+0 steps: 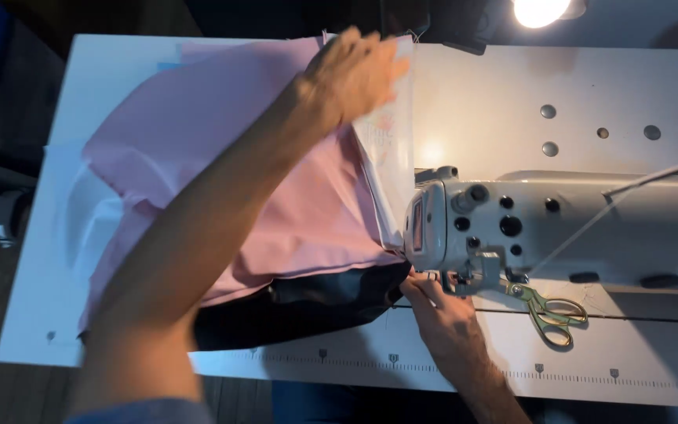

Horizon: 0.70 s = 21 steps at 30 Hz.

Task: Sewing together pieces of synthetic material using an industrial sewing machine.

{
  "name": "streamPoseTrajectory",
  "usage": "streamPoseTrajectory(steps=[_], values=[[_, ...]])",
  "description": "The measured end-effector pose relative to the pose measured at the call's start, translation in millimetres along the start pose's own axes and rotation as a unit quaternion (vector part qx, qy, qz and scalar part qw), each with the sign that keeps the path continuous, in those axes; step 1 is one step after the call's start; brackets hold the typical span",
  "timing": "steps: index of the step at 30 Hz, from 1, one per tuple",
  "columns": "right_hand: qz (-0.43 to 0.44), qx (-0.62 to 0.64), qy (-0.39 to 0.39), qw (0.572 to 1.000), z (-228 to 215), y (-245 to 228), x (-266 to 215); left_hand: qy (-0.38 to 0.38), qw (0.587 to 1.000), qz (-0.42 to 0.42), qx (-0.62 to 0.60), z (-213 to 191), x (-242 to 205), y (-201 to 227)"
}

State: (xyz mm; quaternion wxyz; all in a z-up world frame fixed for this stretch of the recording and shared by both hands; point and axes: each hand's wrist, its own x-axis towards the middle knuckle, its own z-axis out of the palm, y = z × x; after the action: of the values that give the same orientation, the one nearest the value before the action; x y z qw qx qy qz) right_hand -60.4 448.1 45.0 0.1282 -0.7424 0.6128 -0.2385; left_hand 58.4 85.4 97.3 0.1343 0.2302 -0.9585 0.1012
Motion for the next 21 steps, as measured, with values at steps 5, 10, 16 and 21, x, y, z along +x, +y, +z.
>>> streamPoseTrajectory(steps=[5, 10, 16, 21], values=[[-0.016, 0.044, 0.082, 0.996, 5.6, 6.9, 0.9, 0.034, 0.994, 0.103, 0.024, -145.7, -124.2, 114.0], [0.061, 0.17, 0.081, 0.98, -9.6, 2.4, 0.4, -0.106, 0.973, 0.194, -0.07, -156.5, -172.3, 211.3], [0.038, 0.144, 0.042, 0.988, -24.6, -0.7, -4.4, 0.012, 0.964, 0.199, 0.176, -103.7, -173.0, 216.1], [-0.012, 0.107, 0.05, 0.993, -29.0, -3.6, -8.4, -0.209, 0.923, 0.234, 0.223, -81.4, -177.0, 223.2]])
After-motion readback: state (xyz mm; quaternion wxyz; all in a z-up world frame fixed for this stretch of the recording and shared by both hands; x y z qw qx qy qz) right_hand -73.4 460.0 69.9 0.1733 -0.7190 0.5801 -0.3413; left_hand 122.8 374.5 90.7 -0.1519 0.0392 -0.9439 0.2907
